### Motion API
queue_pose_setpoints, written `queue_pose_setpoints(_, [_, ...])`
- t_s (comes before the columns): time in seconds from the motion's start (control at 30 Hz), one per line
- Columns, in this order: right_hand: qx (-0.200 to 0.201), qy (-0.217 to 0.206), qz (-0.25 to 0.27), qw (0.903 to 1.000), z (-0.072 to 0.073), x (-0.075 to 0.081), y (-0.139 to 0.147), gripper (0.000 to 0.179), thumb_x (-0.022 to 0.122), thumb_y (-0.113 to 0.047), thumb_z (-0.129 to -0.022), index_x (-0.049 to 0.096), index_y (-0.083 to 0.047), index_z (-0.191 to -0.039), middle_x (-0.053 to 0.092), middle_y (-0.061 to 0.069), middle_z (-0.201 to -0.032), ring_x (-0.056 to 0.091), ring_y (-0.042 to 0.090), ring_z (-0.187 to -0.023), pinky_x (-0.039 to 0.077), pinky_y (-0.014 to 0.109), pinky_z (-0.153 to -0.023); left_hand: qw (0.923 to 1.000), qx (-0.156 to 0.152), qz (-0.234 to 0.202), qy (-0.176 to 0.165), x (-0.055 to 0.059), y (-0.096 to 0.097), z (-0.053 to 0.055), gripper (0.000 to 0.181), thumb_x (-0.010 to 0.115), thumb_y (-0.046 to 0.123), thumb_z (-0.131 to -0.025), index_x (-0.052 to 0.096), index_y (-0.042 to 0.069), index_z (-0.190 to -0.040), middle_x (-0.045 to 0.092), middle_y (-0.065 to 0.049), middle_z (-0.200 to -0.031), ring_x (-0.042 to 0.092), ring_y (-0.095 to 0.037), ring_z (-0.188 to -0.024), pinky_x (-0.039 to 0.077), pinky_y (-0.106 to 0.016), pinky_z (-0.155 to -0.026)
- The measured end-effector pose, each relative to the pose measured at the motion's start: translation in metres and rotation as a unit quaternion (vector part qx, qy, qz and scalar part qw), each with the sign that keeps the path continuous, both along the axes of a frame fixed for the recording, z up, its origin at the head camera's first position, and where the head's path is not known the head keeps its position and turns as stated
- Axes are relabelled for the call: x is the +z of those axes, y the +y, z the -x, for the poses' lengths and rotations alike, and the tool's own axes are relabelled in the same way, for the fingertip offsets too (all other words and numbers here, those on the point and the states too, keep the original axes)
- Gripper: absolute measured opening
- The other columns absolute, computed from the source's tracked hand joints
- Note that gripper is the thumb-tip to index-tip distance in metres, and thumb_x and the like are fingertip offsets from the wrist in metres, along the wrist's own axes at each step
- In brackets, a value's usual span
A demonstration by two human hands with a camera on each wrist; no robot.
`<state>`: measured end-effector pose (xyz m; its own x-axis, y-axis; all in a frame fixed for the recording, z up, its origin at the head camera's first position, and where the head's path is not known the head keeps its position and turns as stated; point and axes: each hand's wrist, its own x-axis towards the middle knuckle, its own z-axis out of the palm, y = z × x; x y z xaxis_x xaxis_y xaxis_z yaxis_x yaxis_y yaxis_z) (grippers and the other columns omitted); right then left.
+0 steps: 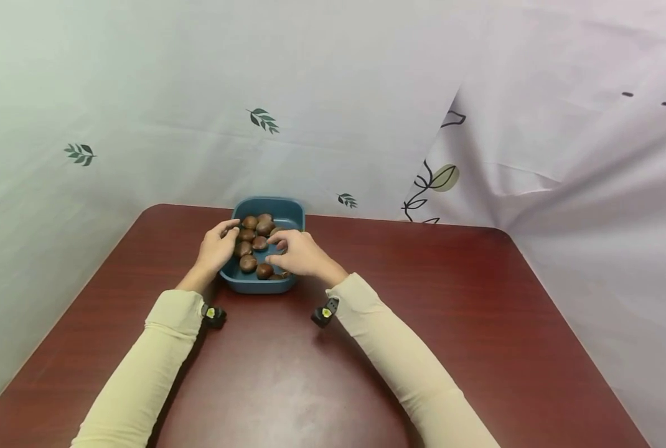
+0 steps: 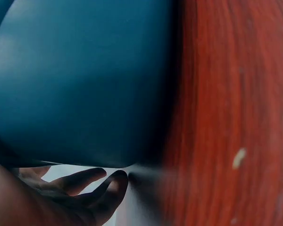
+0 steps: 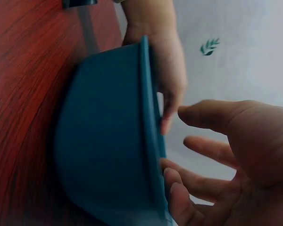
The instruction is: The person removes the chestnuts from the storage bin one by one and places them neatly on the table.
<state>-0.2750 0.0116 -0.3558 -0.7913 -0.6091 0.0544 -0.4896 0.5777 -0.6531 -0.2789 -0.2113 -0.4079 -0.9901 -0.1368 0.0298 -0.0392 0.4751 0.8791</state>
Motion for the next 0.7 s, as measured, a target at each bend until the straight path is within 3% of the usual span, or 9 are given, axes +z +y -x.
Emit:
queue_pose_setpoints(0.1, [0.020, -0.003, -0.026, 0.9995, 0.005, -0.004, -0.009, 0.038, 0.072, -0.022, -0.092, 0.066, -0.009, -0.127, 0.066, 0.012, -0.124, 0.064, 0.021, -0.109, 0.052, 0.028, -0.079, 0.9999, 0.002, -0.012, 0.006, -0.001, 0.002, 0.001, 0.048, 0.038, 0.029, -0.107, 0.042, 0.010, -0.151, 0.040, -0.021, -0.152, 0.033, -0.039, -0.141, 0.029, -0.057, -0.111])
queue_pose_setpoints(0.23, [0.040, 0.000, -0.065, 0.9971, 0.011, -0.008, -0.021, 0.037, 0.073, -0.019, -0.091, 0.068, -0.008, -0.126, 0.070, 0.010, -0.114, 0.064, 0.018, -0.101, 0.050, 0.029, -0.081, 0.9997, 0.004, -0.022, 0.005, -0.002, 0.000, 0.000, 0.048, 0.038, 0.029, -0.107, 0.042, 0.011, -0.151, 0.040, -0.021, -0.153, 0.033, -0.039, -0.142, 0.029, -0.057, -0.110])
queue_pose_setpoints(0.5, [0.060, 0.000, -0.142, 0.9880, 0.019, -0.014, -0.042, 0.035, 0.077, -0.018, -0.087, 0.071, -0.011, -0.121, 0.072, 0.000, -0.098, 0.062, 0.008, -0.072, 0.048, 0.020, -0.065, 0.9997, 0.004, -0.024, 0.003, -0.002, -0.006, -0.003, 0.049, 0.035, 0.030, -0.107, 0.040, 0.011, -0.152, 0.037, -0.021, -0.154, 0.031, -0.041, -0.142, 0.028, -0.060, -0.110])
queue_pose_setpoints(0.6, [0.048, 0.010, -0.176, 0.9832, 0.018, -0.014, -0.046, 0.032, 0.078, -0.019, -0.087, 0.072, -0.016, -0.118, 0.071, -0.005, -0.096, 0.061, 0.009, -0.074, 0.049, 0.023, -0.063, 0.9996, -0.002, -0.027, 0.004, -0.001, -0.005, -0.002, 0.049, 0.035, 0.029, -0.107, 0.040, 0.010, -0.152, 0.037, -0.021, -0.154, 0.031, -0.041, -0.142, 0.028, -0.059, -0.110])
queue_pose_setpoints(0.7, [0.026, 0.024, -0.209, 0.9773, 0.017, -0.015, -0.048, 0.029, 0.078, -0.022, -0.087, 0.073, -0.021, -0.116, 0.069, -0.008, -0.101, 0.061, 0.011, -0.086, 0.050, 0.026, -0.066, 0.9994, -0.008, -0.033, 0.002, -0.001, -0.002, 0.000, 0.049, 0.035, 0.028, -0.107, 0.040, 0.010, -0.152, 0.034, -0.020, -0.156, 0.030, -0.040, -0.143, 0.027, -0.059, -0.110])
